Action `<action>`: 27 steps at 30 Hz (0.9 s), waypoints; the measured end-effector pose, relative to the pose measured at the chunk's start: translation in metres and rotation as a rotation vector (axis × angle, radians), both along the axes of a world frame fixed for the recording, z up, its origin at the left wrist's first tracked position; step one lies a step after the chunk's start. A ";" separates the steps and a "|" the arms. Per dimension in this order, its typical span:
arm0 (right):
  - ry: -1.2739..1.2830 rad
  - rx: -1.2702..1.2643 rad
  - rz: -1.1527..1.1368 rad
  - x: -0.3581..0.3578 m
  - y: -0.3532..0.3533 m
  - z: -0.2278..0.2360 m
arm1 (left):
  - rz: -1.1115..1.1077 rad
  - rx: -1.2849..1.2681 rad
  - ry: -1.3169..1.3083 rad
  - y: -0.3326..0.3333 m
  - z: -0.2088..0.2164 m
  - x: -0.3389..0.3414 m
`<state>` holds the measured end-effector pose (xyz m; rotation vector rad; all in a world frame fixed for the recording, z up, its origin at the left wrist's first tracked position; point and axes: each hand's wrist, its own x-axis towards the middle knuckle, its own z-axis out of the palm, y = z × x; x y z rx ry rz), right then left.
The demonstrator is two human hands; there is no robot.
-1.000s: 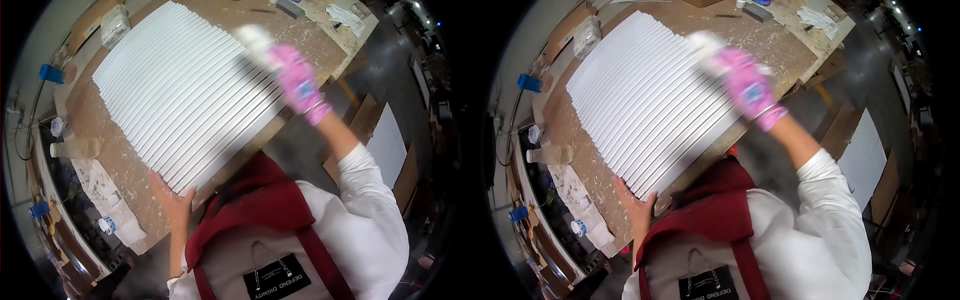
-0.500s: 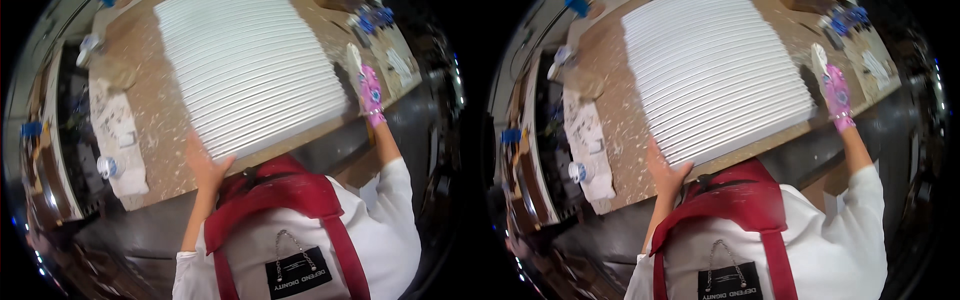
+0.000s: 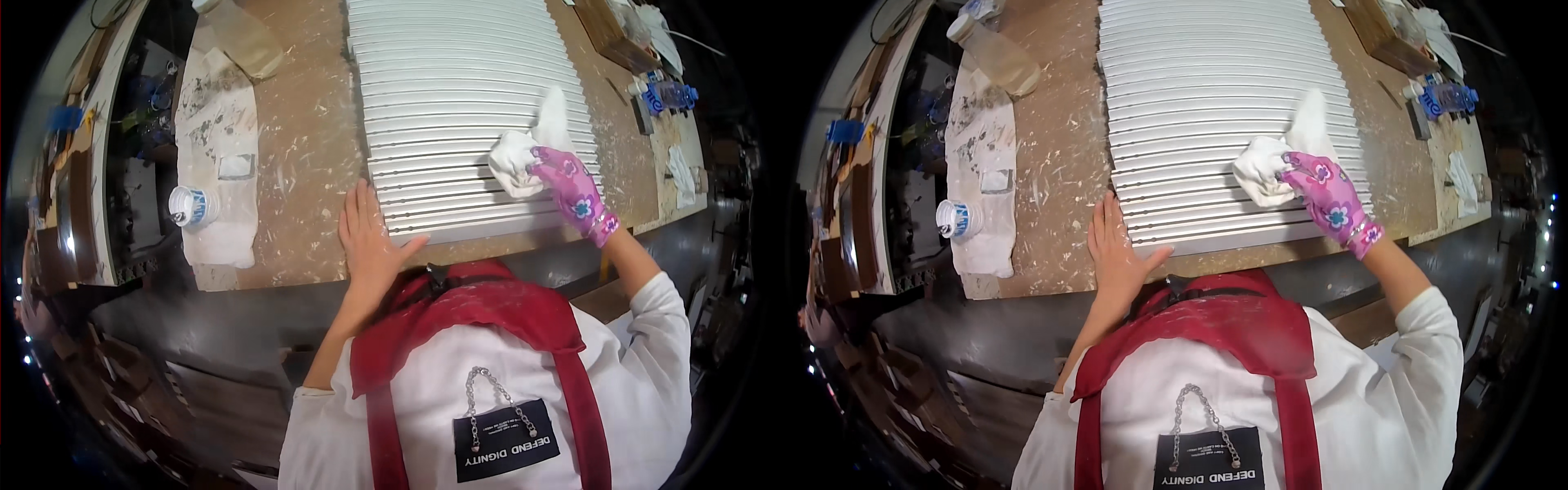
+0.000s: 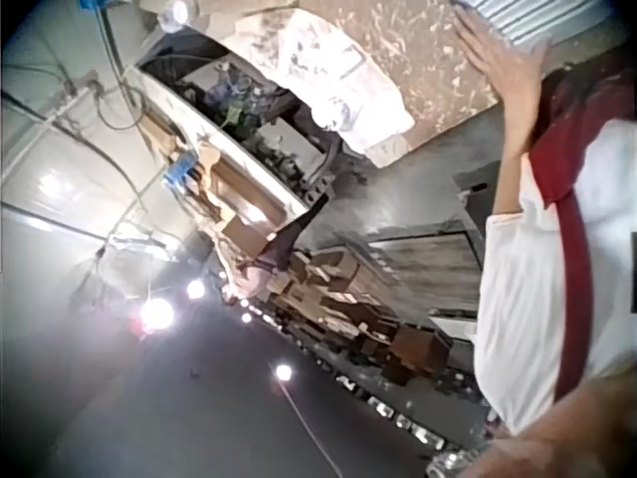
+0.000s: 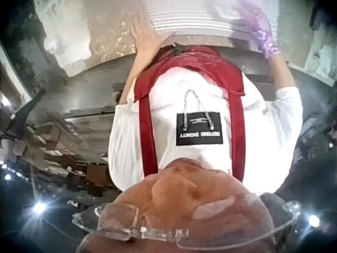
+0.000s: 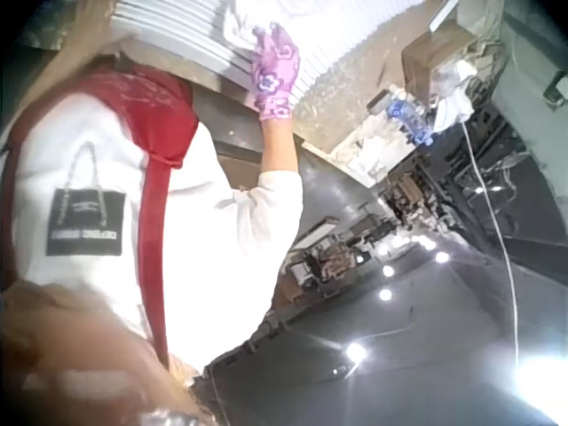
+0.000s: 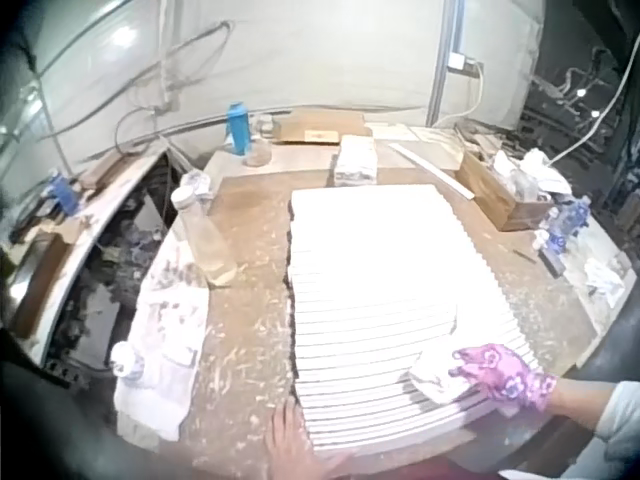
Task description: The person organizes slats, wipes them with a cloth, and applies a substance to a thin rod.
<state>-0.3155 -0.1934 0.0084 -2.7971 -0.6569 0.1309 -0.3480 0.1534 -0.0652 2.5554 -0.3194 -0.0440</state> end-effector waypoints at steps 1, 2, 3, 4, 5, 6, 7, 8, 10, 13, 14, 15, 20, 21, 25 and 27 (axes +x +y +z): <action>-0.009 0.148 -0.043 0.000 0.011 0.002 | -0.004 -0.009 0.009 0.002 -0.001 0.001; -0.052 0.216 -0.045 0.005 0.028 0.004 | 0.005 -0.013 0.004 0.003 0.000 0.001; -0.099 0.269 -0.019 0.018 0.055 0.004 | 0.005 -0.004 0.018 0.003 0.001 0.000; -0.148 0.317 0.018 0.034 0.083 0.000 | 0.004 0.000 0.031 0.003 0.003 0.001; -0.197 0.361 0.075 0.049 0.112 -0.009 | 0.009 0.018 0.042 0.001 0.003 0.002; -0.242 0.335 0.182 0.055 0.137 -0.015 | 0.012 0.024 0.039 0.000 0.005 0.002; -0.267 0.171 0.358 0.058 0.156 -0.011 | -0.007 0.049 0.070 0.001 0.005 0.002; -0.072 -0.098 0.470 0.056 0.168 -0.008 | -0.032 0.074 0.098 0.002 0.006 0.004; -0.099 -0.118 0.528 0.050 0.134 -0.021 | -0.013 0.076 0.072 0.007 -0.001 0.001; 0.619 0.358 -0.201 0.047 0.023 -0.001 | 0.011 0.012 0.045 0.005 0.003 0.003; 0.534 0.064 -0.412 0.043 0.010 0.035 | 0.031 0.010 0.047 0.006 0.004 0.003; 0.220 -0.042 -0.396 0.022 -0.042 0.028 | 0.019 0.004 0.052 0.004 0.007 0.004; -0.425 -0.073 -0.222 0.031 -0.083 0.047 | -0.021 -0.149 0.098 0.004 0.022 0.014; -0.357 -0.079 -0.195 0.045 -0.040 0.052 | -0.035 -0.067 0.027 0.002 0.029 0.014; -0.306 0.367 0.139 0.065 0.100 -0.007 | -0.145 0.124 -0.077 -0.007 0.028 0.032; 0.230 0.083 0.063 0.080 0.132 0.000 | -0.164 0.114 -0.011 -0.012 0.028 0.042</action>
